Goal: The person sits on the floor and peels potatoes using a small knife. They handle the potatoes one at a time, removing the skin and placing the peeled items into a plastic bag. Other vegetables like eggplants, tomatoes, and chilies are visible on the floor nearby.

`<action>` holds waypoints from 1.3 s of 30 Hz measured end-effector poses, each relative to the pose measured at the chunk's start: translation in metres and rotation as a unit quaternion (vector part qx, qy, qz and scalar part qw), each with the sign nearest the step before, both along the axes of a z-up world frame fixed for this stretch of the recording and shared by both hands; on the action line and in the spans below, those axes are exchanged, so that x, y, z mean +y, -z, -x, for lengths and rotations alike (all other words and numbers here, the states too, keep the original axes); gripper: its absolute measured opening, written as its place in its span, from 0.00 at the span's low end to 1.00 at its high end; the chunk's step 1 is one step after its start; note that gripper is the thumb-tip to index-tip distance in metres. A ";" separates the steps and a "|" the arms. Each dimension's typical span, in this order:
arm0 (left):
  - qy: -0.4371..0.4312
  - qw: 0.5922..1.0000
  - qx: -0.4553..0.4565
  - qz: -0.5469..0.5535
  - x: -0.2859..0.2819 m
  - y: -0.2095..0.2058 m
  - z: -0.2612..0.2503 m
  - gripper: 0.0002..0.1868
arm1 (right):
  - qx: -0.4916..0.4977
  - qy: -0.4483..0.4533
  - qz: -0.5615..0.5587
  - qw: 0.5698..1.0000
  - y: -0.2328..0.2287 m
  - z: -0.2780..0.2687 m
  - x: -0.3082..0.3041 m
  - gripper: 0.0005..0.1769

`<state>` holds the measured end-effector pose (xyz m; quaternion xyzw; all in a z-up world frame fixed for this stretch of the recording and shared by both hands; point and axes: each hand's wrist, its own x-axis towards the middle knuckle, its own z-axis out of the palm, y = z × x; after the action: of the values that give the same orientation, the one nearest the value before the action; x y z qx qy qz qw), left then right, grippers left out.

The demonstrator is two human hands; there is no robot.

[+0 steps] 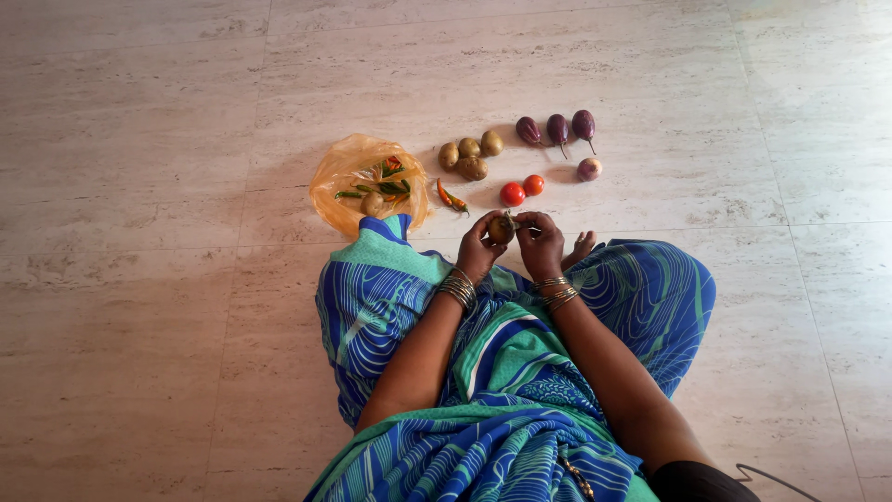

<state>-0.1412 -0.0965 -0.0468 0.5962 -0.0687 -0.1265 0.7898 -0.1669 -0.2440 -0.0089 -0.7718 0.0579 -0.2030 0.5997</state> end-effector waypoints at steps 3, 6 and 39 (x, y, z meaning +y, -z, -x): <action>0.048 0.997 -0.008 -0.056 0.000 -0.003 0.003 0.42 | 0.022 0.001 -0.082 0.996 0.028 -0.013 -0.012 0.07; 0.044 0.998 0.003 -0.038 0.003 -0.005 0.002 0.42 | 0.031 -0.012 -0.099 0.995 0.045 -0.016 -0.016 0.08; 0.031 0.988 0.127 0.080 0.018 0.023 -0.009 0.38 | -0.023 -0.056 -0.008 0.998 0.012 0.005 0.007 0.11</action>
<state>-0.1327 -0.0782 -0.0696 0.5079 0.0041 -0.2199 0.8329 -0.1721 -0.2368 -0.0210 -0.7642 0.0024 -0.1865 0.6174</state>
